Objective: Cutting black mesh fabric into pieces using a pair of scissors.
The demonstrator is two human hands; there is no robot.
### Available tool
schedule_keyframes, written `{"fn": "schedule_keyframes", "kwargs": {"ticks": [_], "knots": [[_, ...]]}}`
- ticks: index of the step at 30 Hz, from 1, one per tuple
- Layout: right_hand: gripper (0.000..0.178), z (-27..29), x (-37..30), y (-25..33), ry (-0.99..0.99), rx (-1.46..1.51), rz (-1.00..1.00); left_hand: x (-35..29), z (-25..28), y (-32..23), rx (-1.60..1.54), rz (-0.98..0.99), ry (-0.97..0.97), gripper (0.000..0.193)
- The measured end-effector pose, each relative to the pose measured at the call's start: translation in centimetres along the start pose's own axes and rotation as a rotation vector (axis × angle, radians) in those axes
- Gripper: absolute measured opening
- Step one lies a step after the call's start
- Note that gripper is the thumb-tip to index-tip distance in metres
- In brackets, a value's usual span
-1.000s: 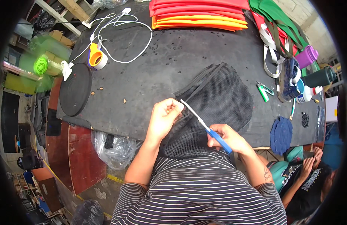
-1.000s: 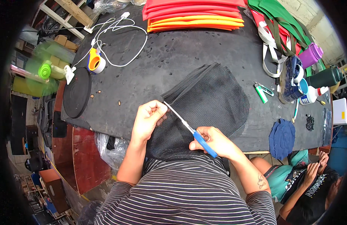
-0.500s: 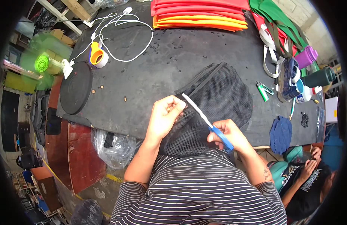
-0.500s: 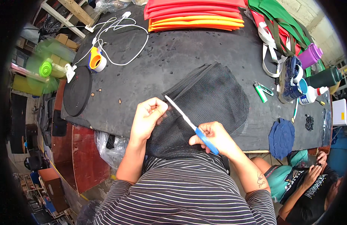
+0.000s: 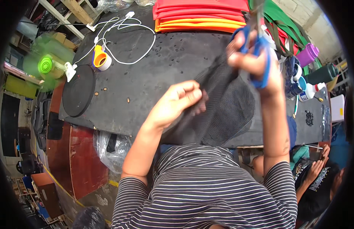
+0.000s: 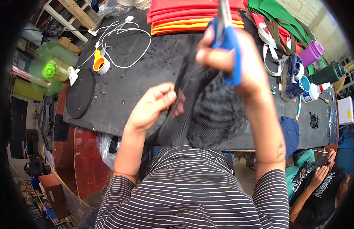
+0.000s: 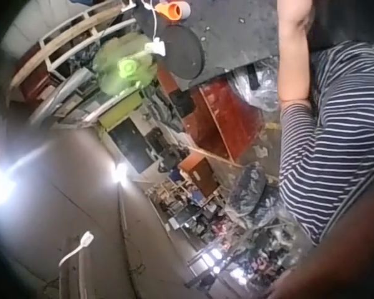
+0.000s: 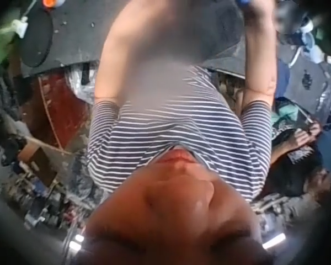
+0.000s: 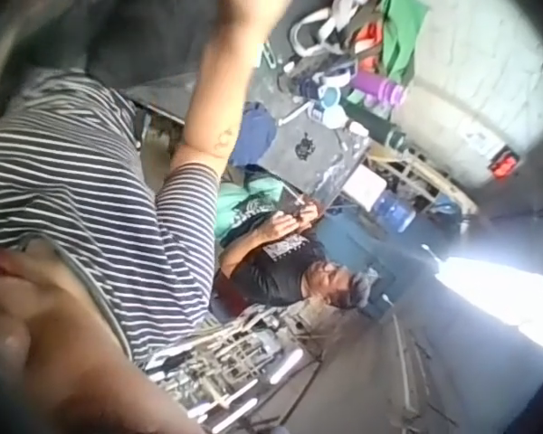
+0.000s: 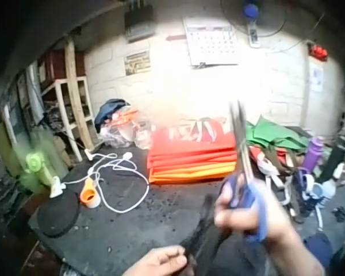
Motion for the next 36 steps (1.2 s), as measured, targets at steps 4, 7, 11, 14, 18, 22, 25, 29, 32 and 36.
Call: {"fn": "schedule_keyframes", "kwargs": {"ticks": [4, 7, 11, 14, 18, 22, 25, 29, 32, 36], "knots": [[0.023, 8.5, 0.7, 6.8, -0.074, -0.088, 0.19, -1.2, -0.9, 0.5, 0.047, 0.092, 0.166, 0.018], [0.019, 12.9, 0.1, 8.3, -0.297, -0.133, 0.266, -1.5, -0.5, 0.3, 0.154, 0.014, 0.139, 0.02], [0.024, 12.1, -1.3, 7.7, -0.19, -0.25, 0.177, -1.7, -1.2, -0.8, -0.169, -0.051, 0.137, 0.02], [0.027, 12.4, -2.8, 6.1, -0.267, -0.253, 0.113, -1.6, -0.6, -0.5, -0.134, -0.069, 0.157, 0.018], [0.028, 12.1, -4.3, 4.4, -0.363, -0.21, 0.012, -1.4, -0.3, -1.3, -0.007, -0.204, -0.133, 0.03], [0.031, 12.6, -4.6, 3.3, -0.366, -0.179, 0.031, -3.7, -0.9, -4.5, 1.191, -0.56, -0.282, 0.029], [0.031, 12.9, -4.7, 3.6, -0.369, -0.206, 0.051, -4.8, -2.7, -5.9, 1.196, -0.504, -0.153, 0.033], [0.03, 13.7, -2.4, 2.5, -0.384, -0.206, -0.025, -6.6, -5.3, -5.8, 1.0, -0.084, 0.338, 0.021], [0.029, 13.8, -0.1, 2.8, -0.345, -0.153, 0.002, -8.8, -6.7, -5.5, 0.237, -0.257, 0.92, 0.022], [0.031, 14.0, 1.3, 3.1, -0.334, -0.176, -0.004, -5.2, 0.5, -5.3, 1.01, -0.294, 0.018, 0.026]]}}
Point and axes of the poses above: each hand's wrist, its own x-axis towards the middle knuckle, its own z-axis out of the back of the hand, y = z × x, the point moved 5 cm from there along x, towards the middle knuckle, and after that the axes turned 14 degrees about -z, right-handed, at the moved point
